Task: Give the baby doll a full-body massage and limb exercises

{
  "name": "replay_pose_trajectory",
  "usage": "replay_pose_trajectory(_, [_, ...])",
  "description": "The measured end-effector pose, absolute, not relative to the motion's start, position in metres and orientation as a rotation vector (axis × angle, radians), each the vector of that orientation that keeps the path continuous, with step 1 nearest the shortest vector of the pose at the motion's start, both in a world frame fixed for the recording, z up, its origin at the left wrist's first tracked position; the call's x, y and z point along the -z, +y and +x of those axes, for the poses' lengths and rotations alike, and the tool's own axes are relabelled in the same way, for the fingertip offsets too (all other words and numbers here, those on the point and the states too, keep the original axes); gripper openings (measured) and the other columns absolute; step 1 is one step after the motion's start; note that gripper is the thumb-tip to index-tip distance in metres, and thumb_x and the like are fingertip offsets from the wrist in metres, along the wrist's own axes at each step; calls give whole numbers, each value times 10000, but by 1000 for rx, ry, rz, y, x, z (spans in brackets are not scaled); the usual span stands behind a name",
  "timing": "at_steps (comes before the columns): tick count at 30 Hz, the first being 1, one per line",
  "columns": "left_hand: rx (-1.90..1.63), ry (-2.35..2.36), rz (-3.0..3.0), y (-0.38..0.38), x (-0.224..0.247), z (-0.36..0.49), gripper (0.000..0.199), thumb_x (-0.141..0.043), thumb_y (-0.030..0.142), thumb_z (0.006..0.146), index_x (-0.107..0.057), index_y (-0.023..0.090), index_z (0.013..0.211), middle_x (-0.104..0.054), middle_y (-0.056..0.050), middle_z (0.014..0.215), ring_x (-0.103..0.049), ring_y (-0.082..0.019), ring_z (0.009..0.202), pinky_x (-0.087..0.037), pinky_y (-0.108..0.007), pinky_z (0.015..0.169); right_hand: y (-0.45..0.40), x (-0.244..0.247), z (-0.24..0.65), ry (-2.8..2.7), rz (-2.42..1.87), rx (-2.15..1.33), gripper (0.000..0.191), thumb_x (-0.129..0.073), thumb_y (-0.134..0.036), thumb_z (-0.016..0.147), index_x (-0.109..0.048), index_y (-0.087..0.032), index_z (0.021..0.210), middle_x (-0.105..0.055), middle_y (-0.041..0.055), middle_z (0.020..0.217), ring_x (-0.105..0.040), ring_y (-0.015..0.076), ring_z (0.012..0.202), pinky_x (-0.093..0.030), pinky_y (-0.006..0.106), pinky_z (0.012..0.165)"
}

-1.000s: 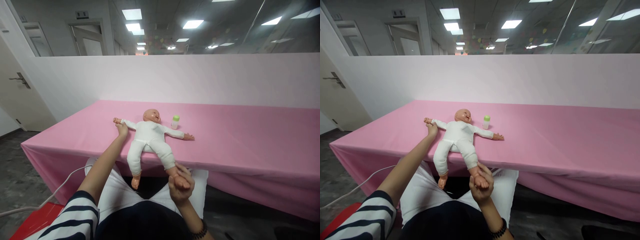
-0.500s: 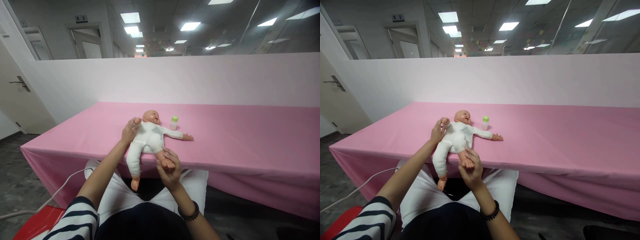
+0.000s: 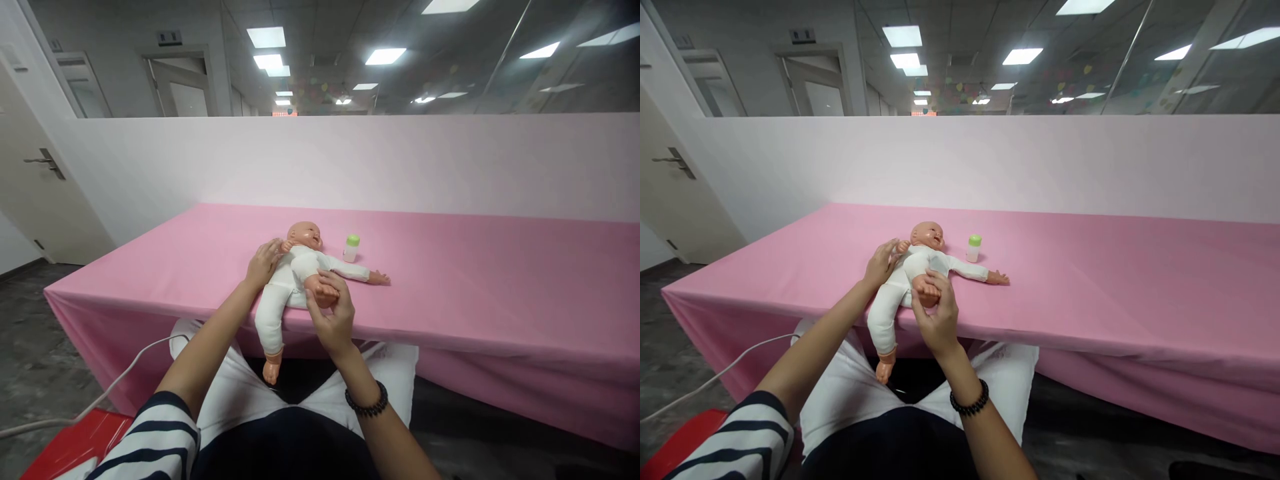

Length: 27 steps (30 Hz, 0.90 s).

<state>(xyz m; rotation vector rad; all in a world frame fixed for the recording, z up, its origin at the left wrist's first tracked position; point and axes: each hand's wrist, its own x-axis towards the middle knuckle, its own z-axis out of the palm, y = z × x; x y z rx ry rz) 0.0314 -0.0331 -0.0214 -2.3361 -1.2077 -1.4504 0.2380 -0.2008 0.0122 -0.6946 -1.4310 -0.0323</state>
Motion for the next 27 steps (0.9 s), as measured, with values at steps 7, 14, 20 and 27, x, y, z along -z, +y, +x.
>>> replay_pose_trajectory(7, [2229, -1842, -1988, -21, 21, 25, 619, -414, 508, 1040, -264, 172, 1537, -556, -215, 1446, -638, -280, 1238, -510, -439, 1031, -245, 43, 265, -1393, -662, 265, 447, -734, -163, 829, -548, -214, 1232, -680, 140, 1184, -716, 291, 1062, -663, 489, 800])
replay_pose_trajectory(14, [2357, -2274, -1573, -11, 21, 17, 463, -533, 321, 990, -362, 165, 1391, -626, -201, 1318, -650, -280, 1211, -528, -446, 1024, -276, 138, 280, -1602, -684, 453, 378, -764, -106, 808, -606, -206, 1136, -665, 115, 1188, -727, 245, 1000, -706, 336, 649])
replay_pose_trajectory(20, [2262, -1817, -1935, -23, 17, 21, 657, -593, 287, 932, -288, 182, 1504, -629, -180, 1337, -690, -248, 1090, -568, -403, 934, -255, 115, 275, -1515, -651, 458, 462, -787, -136, 823, -590, -235, 1228, -672, 96, 1169, -728, 243, 1011, -703, 351, 676])
replay_pose_trajectory(27, [1581, -1182, -2368, -42, 13, 29, 444, -527, 321, 992, -534, 176, 1411, -642, -154, 1371, -600, -268, 1271, -483, -457, 1100, -214, 19, 244, -1399, -693, 172, 426, -701, -185, 918, -556, -207, 1319, -676, 159, 1256, -683, 290, 1185, -624, 502, 948])
